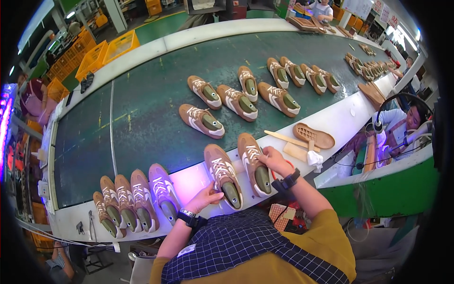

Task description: The recorder inspects pairs of shoes on a conveyor belt in a manufacturing facility, checking the soles and interiors.

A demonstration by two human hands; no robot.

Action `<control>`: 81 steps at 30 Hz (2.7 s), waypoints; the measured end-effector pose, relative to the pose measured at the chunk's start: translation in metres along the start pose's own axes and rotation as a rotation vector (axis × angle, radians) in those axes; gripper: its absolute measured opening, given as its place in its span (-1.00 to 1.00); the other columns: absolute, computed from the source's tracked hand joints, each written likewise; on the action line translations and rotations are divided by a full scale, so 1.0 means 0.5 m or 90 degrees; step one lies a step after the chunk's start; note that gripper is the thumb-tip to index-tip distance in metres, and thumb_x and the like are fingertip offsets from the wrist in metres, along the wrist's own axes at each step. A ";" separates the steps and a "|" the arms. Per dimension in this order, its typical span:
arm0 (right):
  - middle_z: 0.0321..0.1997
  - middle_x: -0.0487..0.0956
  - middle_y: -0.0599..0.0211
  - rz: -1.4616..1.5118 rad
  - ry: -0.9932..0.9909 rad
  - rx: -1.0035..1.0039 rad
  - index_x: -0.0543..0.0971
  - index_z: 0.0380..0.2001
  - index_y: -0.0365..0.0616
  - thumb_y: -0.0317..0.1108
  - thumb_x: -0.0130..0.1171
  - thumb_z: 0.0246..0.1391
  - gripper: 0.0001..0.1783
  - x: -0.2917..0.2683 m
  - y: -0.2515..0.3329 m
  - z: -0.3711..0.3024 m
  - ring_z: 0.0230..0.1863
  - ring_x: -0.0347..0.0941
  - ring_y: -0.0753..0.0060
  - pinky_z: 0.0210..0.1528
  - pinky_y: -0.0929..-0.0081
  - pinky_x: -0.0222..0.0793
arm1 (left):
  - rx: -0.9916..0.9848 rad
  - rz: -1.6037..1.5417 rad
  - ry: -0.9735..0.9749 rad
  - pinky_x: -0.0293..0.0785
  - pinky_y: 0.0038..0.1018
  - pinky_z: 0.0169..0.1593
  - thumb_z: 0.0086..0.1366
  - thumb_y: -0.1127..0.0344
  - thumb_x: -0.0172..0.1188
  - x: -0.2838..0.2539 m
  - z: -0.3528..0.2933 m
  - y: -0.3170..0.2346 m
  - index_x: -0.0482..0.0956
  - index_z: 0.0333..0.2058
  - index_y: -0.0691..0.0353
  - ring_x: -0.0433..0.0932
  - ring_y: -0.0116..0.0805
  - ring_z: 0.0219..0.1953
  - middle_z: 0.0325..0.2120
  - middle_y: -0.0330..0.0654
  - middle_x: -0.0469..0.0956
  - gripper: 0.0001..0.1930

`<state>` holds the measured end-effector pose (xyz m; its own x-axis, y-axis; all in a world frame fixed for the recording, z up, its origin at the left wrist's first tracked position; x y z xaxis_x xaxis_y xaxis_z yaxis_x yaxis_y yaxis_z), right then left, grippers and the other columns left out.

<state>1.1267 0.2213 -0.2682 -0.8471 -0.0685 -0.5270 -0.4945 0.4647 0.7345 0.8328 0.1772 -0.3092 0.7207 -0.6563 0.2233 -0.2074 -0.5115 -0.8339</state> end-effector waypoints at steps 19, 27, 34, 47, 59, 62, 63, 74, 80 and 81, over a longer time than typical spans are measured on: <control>-0.21 0.55 -0.12 -0.191 0.055 -0.253 0.49 -0.26 -0.39 -0.20 0.38 -0.58 -0.31 0.262 0.288 0.435 -0.16 0.52 0.01 -0.10 0.35 0.45 | 0.026 -0.133 -0.415 0.46 -0.48 -0.11 0.28 0.28 0.07 -0.096 -0.150 -0.014 0.28 0.06 0.37 0.52 -0.33 -0.18 -0.19 -0.08 0.48 -0.57; -0.37 0.58 0.38 0.320 0.357 -0.152 0.58 -0.36 -0.18 -0.35 0.31 -0.20 -0.74 0.234 0.272 0.406 -0.38 0.48 0.53 -0.32 0.50 0.38 | 0.127 -0.231 -0.446 0.47 -0.49 -0.08 0.28 0.27 0.10 -0.083 -0.180 -0.054 0.35 0.04 0.32 0.53 -0.35 -0.16 -0.21 -0.08 0.50 -0.60; -0.28 0.55 0.36 0.357 0.496 -0.253 0.49 -0.19 -0.29 -0.32 0.24 -0.15 -0.59 0.135 0.433 0.113 -0.33 0.49 0.54 -0.24 0.59 0.40 | 0.293 -0.281 -0.372 0.32 -0.34 0.09 0.30 0.08 0.02 -0.087 -0.138 -0.160 0.16 0.17 0.26 0.39 -0.28 0.02 -0.04 -0.06 0.39 -0.44; -0.12 0.44 -0.19 -0.042 0.099 -0.387 0.24 0.02 -0.37 -0.13 0.33 -0.23 -0.19 0.176 0.202 -0.166 -0.05 0.41 -0.07 0.04 0.26 0.30 | 0.339 -0.719 -0.300 0.42 -0.09 -0.05 0.09 -0.40 -0.09 -0.099 -0.205 -0.091 0.25 0.06 0.41 0.48 0.06 -0.14 -0.15 0.19 0.43 -0.10; -0.29 0.48 0.14 0.244 -0.015 -0.087 0.35 -0.19 -0.28 -0.40 0.30 -0.39 -0.42 0.191 0.062 -0.169 -0.29 0.47 0.25 -0.19 0.41 0.40 | 0.228 -0.574 -0.105 0.47 -0.17 -0.07 -0.08 -0.44 0.08 -0.108 -0.269 -0.021 0.22 0.06 0.53 0.51 -0.01 -0.15 -0.13 0.16 0.44 0.05; -0.26 0.45 0.28 0.614 0.127 -0.019 0.37 -0.14 -0.23 -0.46 0.25 -0.34 -0.44 0.190 0.050 -0.188 -0.25 0.44 0.40 -0.18 0.50 0.39 | 0.221 -0.551 -0.057 0.48 -0.17 -0.07 -0.06 -0.41 0.11 -0.102 -0.273 -0.036 0.17 0.09 0.52 0.51 0.00 -0.15 -0.11 0.16 0.43 0.04; -0.25 0.45 0.28 0.630 0.108 -0.045 0.36 -0.14 -0.23 -0.46 0.26 -0.35 -0.43 0.184 0.085 -0.219 -0.23 0.43 0.41 -0.17 0.50 0.38 | 0.236 -0.544 -0.023 0.49 -0.12 -0.07 -0.05 -0.36 0.13 -0.097 -0.279 -0.051 0.11 0.15 0.42 0.47 0.02 -0.08 -0.02 0.19 0.36 0.03; 0.02 0.38 0.17 0.659 0.200 -0.411 0.25 0.03 -0.25 -0.16 0.41 -0.32 -0.16 0.174 0.339 -0.356 0.02 0.34 0.36 0.13 0.41 0.20 | 0.629 -0.966 0.675 0.28 -0.21 0.16 0.12 0.06 0.14 -0.080 -0.265 -0.187 0.21 0.14 0.20 0.37 -0.17 0.07 0.04 -0.08 0.36 -0.35; 0.07 0.42 0.19 0.905 0.560 -0.131 0.23 0.16 -0.21 0.00 0.27 -0.09 -0.18 0.280 0.237 -0.301 0.11 0.32 0.34 0.22 0.32 0.17 | 0.599 -0.931 0.582 0.26 -0.21 0.16 0.13 0.07 0.12 -0.070 -0.271 -0.178 0.21 0.14 0.20 0.37 -0.17 0.08 0.04 -0.09 0.36 -0.37; 0.09 0.40 0.19 0.885 0.608 -0.136 0.22 0.16 -0.20 0.03 0.27 -0.08 -0.17 0.290 0.237 -0.304 0.12 0.32 0.33 0.23 0.33 0.16 | 0.590 -0.919 0.577 0.26 -0.21 0.17 0.13 0.07 0.12 -0.074 -0.275 -0.172 0.21 0.14 0.19 0.37 -0.17 0.08 0.05 -0.09 0.36 -0.37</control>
<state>0.9156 0.1323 -0.1928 -0.3983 -0.2468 0.8834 0.7182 0.5152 0.4677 0.7328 0.1691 -0.1762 -0.5627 -0.2772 0.7788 0.7142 -0.6374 0.2891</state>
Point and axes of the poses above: each hand's wrist, its own z-axis towards the middle knuckle, its own x-axis out of the palm, y = z × x, the point moved 4 cm from there along z, towards the middle knuckle
